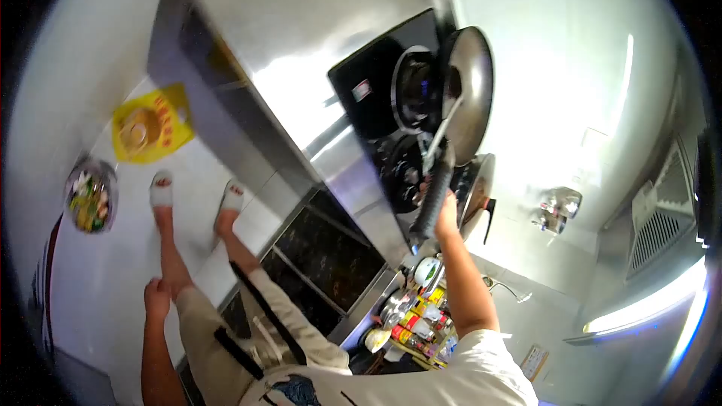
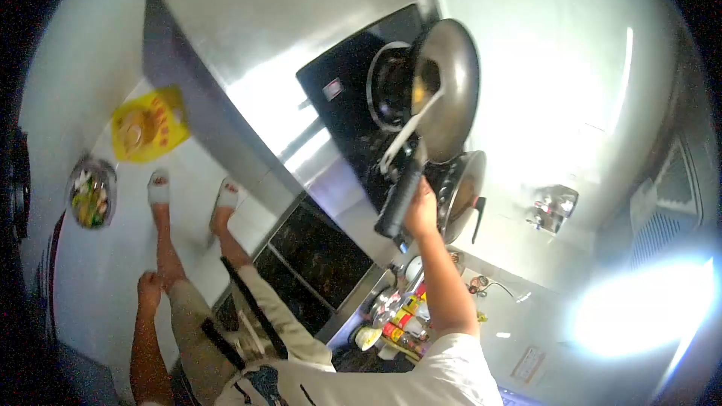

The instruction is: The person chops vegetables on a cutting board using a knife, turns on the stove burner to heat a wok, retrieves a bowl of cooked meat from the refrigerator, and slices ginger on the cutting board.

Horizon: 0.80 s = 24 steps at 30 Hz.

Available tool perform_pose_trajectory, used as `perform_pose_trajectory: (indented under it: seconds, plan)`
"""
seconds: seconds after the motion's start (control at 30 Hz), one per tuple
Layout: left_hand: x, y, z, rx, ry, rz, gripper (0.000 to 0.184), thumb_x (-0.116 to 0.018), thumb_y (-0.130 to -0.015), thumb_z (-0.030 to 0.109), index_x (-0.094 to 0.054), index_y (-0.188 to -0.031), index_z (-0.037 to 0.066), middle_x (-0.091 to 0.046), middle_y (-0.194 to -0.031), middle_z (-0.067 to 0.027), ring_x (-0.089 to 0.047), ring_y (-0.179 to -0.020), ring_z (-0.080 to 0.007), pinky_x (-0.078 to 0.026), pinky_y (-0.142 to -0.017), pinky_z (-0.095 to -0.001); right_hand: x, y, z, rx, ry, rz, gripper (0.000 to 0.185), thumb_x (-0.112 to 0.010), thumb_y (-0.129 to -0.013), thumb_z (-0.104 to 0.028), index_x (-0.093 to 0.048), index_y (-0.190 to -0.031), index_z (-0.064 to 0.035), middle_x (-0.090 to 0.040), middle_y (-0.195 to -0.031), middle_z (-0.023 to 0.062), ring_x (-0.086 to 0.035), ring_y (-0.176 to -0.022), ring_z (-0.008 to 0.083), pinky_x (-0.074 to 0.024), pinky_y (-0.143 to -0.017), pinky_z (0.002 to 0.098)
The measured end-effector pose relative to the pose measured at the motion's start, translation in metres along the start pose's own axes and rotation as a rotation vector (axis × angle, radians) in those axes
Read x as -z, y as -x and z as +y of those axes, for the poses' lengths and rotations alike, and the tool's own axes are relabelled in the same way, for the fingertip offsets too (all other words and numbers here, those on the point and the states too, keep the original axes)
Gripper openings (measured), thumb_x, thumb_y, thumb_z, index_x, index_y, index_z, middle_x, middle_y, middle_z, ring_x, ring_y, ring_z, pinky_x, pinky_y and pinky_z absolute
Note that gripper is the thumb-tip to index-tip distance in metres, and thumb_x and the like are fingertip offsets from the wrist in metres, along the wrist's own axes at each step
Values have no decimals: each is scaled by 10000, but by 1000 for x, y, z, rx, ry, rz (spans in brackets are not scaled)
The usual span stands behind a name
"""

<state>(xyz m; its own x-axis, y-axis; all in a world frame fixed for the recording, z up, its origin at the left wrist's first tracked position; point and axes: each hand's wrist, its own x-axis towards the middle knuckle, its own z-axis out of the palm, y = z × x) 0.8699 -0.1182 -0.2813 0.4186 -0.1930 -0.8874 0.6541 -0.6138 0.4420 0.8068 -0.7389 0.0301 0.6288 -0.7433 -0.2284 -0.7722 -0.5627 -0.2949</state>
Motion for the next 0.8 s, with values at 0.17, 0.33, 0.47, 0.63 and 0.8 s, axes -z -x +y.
perform_pose_trajectory:
  seconds: [0.17,0.33,0.47,0.63,0.8]
  plan:
    - [-9,-6,-36,83,133,-22,173,-509,-882,102,-560,-787,-34,-578,-694,-89,-502,-654,-153,-438,-604,-335,23,-3,-10,75,159,265,80,-546,-909,-67,-585,-968,-31,-611,-778,122,-561,-676,193,-457,-644,311]
    - [-18,2,-14,15,18,-37,208,-520,-897,130,-549,-797,-49,-579,-725,-92,-483,-662,-150,-429,-625,-319,46,-11,-88,85,-72,361,88,-549,-936,-90,-585,-943,-9,-518,-740,-14,-432,-672,65,-384,-609,214]
    - [-11,4,-11,57,57,-77,219,-547,-903,159,-559,-809,-38,-567,-718,-68,-483,-646,-130,-420,-589,-293,41,-16,-149,256,40,353,179,-594,-921,-166,-596,-1000,-6,-551,-722,17,-450,-644,76,-401,-592,235]
    - [-11,10,-11,121,336,-48,205,-546,-906,169,-566,-817,-15,-555,-699,-41,-478,-596,-112,-409,-538,-270,24,-11,-206,271,415,110,485,-767,-763,-334,-572,-1126,-78,-465,-594,37,-451,-522,165,-413,-518,301]
    - [-3,18,-5,108,145,-46,167,-518,-936,143,-595,-880,6,-563,-700,-40,-510,-582,-117,-448,-523,-280,25,-9,-219,292,517,-61,697,-763,-649,-538,-597,-1165,-100,-486,-600,52,-485,-515,200,-430,-518,333]
